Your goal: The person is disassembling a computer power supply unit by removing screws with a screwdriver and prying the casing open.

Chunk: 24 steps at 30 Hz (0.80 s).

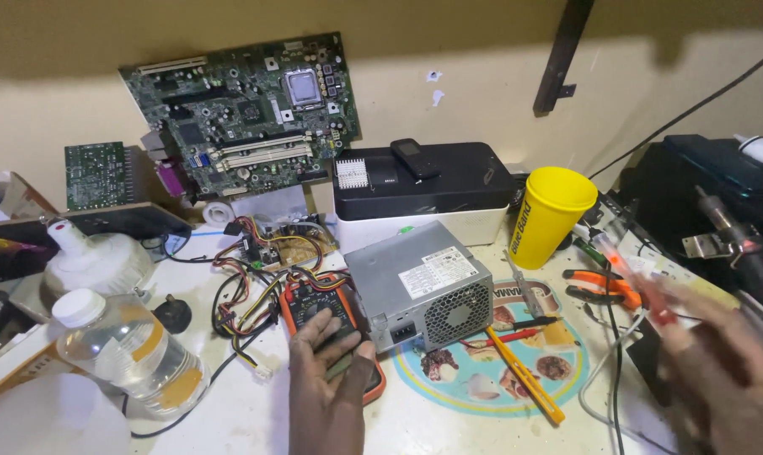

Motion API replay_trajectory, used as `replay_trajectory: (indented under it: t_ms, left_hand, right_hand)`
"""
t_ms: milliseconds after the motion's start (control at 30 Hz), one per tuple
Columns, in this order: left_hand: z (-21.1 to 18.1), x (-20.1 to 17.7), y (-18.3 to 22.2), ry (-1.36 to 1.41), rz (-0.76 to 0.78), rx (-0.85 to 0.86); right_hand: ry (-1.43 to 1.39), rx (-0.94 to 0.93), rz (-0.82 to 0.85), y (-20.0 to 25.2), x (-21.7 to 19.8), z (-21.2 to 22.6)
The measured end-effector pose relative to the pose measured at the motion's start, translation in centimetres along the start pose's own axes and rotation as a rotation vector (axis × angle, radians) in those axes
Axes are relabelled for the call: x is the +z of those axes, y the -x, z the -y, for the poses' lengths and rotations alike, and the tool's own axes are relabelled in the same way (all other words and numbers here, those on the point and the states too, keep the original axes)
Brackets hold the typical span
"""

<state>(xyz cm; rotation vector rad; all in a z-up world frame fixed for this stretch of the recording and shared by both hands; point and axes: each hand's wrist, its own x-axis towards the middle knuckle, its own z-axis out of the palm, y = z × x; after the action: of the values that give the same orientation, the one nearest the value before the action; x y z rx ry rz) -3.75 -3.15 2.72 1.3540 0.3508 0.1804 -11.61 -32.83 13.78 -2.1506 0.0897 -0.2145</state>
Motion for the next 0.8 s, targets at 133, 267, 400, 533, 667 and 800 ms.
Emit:
replay_trajectory:
  t_ms: [133, 267, 400, 533, 667, 800]
  left_hand:
    - [-2.9, 0.6, 0.2, -0.048, 0.157, -0.302]
    - [-6.6, 2.4, 0.2, 0.159, 0.176, -0.544]
    - [-8.7, 3.2, 0.1, 0.227, 0.264, -0.562]
    - [-5.7, 4.5, -1.8, 0.180, 0.257, -0.442]
    - [-5.9, 5.4, -1.6, 0.057, 0.279, -0.476]
    - [-7.3, 5.6, -1.5, 0.072, 0.300, -0.542]
  right_hand:
    - [-0.094, 0.051, 0.323, -1.7, 6.5, -13.8]
    - [-0.130, 0.773, 0.252, -0.9, 9.7, -17.1]
    - [-0.390, 0.806, 0.067, -0.1, 12.2, -14.6]
    - [-0.518, 0.657, 0.199, -0.6, 12.3, -20.7]
    - [-0.049, 0.495, 0.202, 0.0, 11.9, -20.5]
    - [0.019, 0.295, -0.052, 1.1, 13.3, -15.3]
